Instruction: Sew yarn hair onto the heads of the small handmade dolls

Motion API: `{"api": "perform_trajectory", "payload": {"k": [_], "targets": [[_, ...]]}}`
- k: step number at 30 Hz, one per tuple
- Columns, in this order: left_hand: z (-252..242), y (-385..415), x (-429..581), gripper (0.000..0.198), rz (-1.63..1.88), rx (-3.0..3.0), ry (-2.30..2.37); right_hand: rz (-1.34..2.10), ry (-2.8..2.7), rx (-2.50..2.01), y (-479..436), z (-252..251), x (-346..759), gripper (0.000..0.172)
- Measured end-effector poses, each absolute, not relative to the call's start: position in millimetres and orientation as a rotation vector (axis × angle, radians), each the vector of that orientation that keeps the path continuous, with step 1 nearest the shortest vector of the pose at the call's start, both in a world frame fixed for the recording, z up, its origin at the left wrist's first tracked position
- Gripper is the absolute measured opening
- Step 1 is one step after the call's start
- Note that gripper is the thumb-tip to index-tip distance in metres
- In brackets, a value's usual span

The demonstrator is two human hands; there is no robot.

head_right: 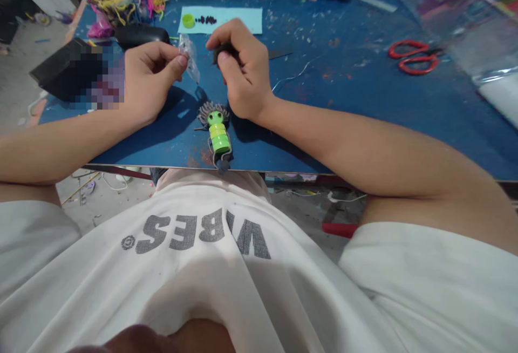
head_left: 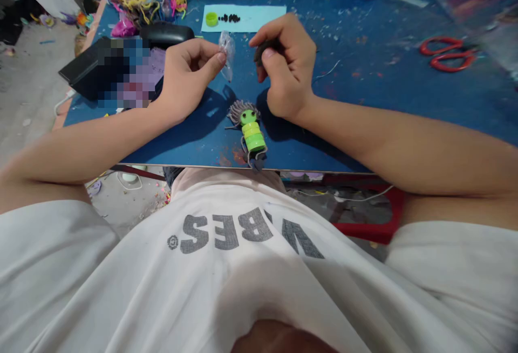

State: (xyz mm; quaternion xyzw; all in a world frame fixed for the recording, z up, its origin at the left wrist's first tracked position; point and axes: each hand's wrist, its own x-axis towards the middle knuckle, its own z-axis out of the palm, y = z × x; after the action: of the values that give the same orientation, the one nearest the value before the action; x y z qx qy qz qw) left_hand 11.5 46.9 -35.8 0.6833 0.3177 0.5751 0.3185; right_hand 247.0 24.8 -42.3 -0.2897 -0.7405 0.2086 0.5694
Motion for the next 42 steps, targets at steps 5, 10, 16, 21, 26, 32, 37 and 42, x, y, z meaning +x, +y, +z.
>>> {"api": "perform_trajectory", "payload": {"k": [5,10,16,21,26,32,37,42], "targets": [[-48,66,5,0.044,1.508,1.982,0.834,0.295,-1.681,-0.458,28,-44,245,0.045],[-51,74,0,0.03,1.486,2.115,0.791,0.09,-1.809,-0.443,24,-39,246,0.021],[-42,66,-2,0.014,1.482,2.427,0.723,0.23,-1.863,-0.486,20,-39,244,0.035],[-33,57,-2,0.017,1.511,2.595,0.599,0.488,-1.798,-0.535,10,-32,238,0.054],[-27,52,-1,0.011,1.54,2.374,0.682,0.451,-1.648,-0.439,14,-32,239,0.047],[-28,55,-7,0.017,1.456,2.294,0.641,0.544,-1.786,-0.614,23,-36,244,0.039],[-33,55,-6,0.016,1.435,2.326,0.435,0.443,-1.833,-0.699,24,-35,245,0.033],[-35,54,-4,0.013,1.497,2.313,0.512,0.468,-1.811,-0.678,24,-34,248,0.031]]}}
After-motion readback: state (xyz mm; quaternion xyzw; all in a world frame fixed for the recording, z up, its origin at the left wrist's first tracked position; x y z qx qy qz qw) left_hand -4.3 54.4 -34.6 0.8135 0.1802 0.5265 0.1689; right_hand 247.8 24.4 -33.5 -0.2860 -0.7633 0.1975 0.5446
